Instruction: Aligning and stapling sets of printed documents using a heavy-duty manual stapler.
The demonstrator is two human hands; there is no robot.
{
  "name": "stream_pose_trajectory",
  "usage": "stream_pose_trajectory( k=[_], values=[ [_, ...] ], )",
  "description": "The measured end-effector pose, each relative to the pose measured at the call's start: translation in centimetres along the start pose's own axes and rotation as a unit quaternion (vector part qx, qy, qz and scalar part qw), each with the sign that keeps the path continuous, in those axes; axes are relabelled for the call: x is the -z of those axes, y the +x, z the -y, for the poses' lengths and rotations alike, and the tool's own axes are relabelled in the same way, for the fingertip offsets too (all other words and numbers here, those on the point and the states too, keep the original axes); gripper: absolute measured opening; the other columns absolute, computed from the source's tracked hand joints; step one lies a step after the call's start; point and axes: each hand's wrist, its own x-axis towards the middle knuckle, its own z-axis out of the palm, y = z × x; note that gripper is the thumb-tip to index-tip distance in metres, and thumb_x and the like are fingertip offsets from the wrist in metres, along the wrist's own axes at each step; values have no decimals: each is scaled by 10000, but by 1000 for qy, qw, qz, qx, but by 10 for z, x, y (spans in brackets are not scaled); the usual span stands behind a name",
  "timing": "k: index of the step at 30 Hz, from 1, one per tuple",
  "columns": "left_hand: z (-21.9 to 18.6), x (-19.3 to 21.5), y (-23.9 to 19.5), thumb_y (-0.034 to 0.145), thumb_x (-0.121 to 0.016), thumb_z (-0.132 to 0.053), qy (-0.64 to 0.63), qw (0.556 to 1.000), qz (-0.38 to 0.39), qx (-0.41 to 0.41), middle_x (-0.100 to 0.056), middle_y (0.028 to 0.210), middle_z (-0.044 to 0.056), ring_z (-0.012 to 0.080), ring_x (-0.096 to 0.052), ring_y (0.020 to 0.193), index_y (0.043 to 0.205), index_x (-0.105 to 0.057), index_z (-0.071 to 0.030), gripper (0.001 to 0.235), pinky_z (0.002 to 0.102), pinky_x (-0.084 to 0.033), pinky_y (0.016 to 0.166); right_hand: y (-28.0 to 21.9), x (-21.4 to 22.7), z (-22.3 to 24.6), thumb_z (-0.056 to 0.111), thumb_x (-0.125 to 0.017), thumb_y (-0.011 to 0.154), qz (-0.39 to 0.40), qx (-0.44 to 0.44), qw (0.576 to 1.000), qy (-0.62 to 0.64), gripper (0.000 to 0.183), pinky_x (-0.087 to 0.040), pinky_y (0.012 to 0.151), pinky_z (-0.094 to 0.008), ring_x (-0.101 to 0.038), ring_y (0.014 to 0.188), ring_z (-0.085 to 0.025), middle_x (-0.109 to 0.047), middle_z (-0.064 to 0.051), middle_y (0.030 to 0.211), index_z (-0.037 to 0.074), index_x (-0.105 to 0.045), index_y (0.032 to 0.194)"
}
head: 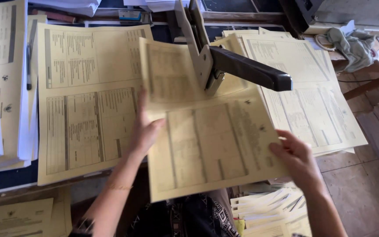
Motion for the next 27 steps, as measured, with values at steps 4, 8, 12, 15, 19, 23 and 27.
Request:
stream_pose_trajectory(
  k=[4, 8, 12, 15, 19, 23, 27],
  values=[
    [-16, -40, 7, 836, -602, 64, -54, 998, 19, 17, -32, 1670, 87, 226, -46, 1530, 1565, -76, -142, 922, 350, -182, 1241, 23, 26, -4, 65, -561, 918, -44, 11, 998, -45, 417, -567, 665, -447, -674, 849, -327, -728, -223, 1045, 35, -607, 1331],
    [-5, -61, 4, 871, -643, 26, -26, 999, -22, -3, -167, 1624, 185, 151, -550, 854, 1548, -142, -82, 849, 164, -546, 569, 44, 42, -31, 61, -569, 912, -28, 21, 999, -2, 392, -557, 650, -461, -664, 845, -344, -717, -230, 1040, 24, -618, 1300],
    [9, -67, 5, 914, -613, -32, 41, 996, -59, -48, -524, 1420, 232, 59, -427, 412, 1528, -250, -52, 714, 163, -405, 278, 53, 49, -46, 61, -583, 890, -20, 22, 998, 54, 392, -543, 643, -478, -648, 833, -366, -706, -253, 1038, 9, -632, 1276],
    [24, -82, 22, 935, -514, 8, 77, 987, -93, -108, -426, 511, -64, 59, -357, 347, 1528, -289, 3, 633, 190, -321, 257, 57, 47, -38, 86, -591, 896, -28, 14, 999, -8, 401, -547, 666, -466, -650, 852, -364, -697, -256, 1044, 11, -612, 1290],
    [19, -84, 16, 979, -488, -7, 62, 991, -78, -95, -417, 501, -52, 62, -352, 336, 1528, -293, 3, 583, 191, -325, 252, 55, 55, -35, 91, -577, 898, -5, -19, 1000, -12, 433, -534, 714, -481, -641, 905, -368, -694, -264, 1122, 34, -592, 1328],
    [20, -92, 19, 967, -471, 2, 66, 988, -100, -96, -585, 1031, 159, 45, -364, 408, 1514, -288, 22, 577, 177, -357, 306, 69, 60, -42, 77, -565, 953, -25, 14, 988, -153, 455, -538, 663, -418, -636, 808, -317, -701, -241, 992, 6, -524, 1400],
    [20, -95, 21, 977, -486, 25, 69, 985, -120, -105, -475, 644, -3, 54, -355, 431, 1515, -301, 36, 569, 187, -364, 338, 63, 57, 10, 106, -560, 1016, -67, 159, 939, -297, 461, -538, 677, -309, -658, 873, -254, -704, -178, 999, 0, -482, 1457]
  ],
)
